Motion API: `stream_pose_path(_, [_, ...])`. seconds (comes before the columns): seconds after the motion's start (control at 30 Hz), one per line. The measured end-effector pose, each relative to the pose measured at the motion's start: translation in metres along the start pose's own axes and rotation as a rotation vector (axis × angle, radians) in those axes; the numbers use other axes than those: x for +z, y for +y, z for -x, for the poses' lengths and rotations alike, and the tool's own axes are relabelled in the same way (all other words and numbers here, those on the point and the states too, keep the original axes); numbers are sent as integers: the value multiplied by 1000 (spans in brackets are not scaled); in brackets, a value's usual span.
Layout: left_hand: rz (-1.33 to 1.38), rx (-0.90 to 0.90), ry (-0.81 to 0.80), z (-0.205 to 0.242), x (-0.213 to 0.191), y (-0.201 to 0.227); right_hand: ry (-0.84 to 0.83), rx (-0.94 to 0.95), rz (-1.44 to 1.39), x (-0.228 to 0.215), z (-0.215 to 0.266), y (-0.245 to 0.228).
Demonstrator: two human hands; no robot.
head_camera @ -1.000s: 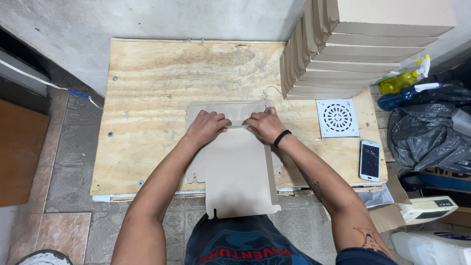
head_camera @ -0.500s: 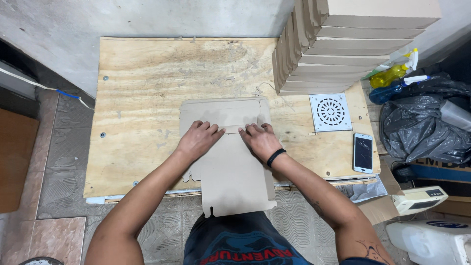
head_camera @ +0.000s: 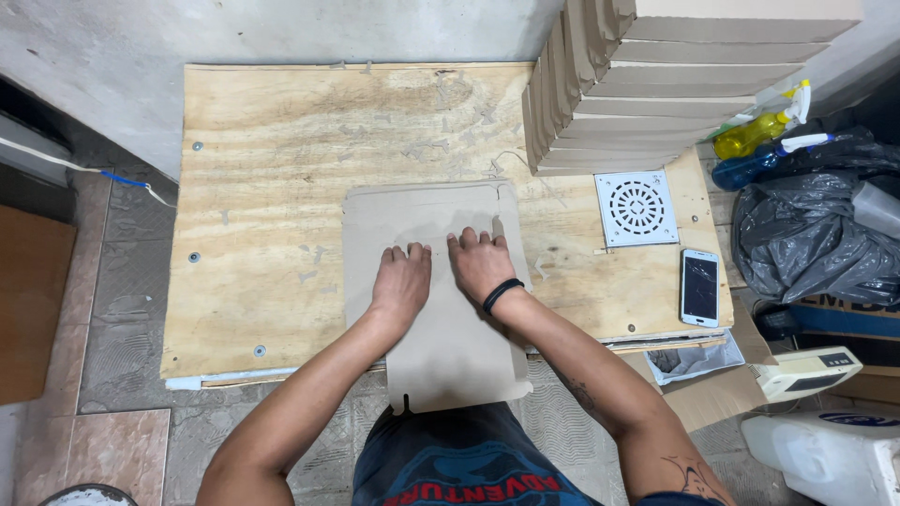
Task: The person assembles flat cardboard pieces into rectangular boxes by folding and interlocking the flaps. The person handles multiple units one at a time, folding the sides and securing the tabs to form the box shape.
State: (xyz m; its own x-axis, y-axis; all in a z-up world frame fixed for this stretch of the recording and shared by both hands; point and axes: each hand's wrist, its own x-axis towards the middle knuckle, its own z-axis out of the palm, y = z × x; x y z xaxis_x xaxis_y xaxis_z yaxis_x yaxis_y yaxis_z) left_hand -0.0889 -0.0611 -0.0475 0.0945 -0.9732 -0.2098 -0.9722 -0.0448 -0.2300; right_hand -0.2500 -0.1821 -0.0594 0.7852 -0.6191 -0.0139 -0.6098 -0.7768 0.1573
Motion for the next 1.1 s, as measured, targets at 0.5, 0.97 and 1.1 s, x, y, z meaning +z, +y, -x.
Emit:
stream_pose_path(0.5, [-57, -89, 201, -59, 40, 50, 279, 42, -111, 10, 23, -7])
stream_pose_path(0.97, [-67, -179, 143, -40, 8, 54, 307, 90, -132, 6, 38, -5])
stream_pose_path(1.1, [10, -177, 45, -37, -2, 47, 190, 84, -103, 17, 20, -1])
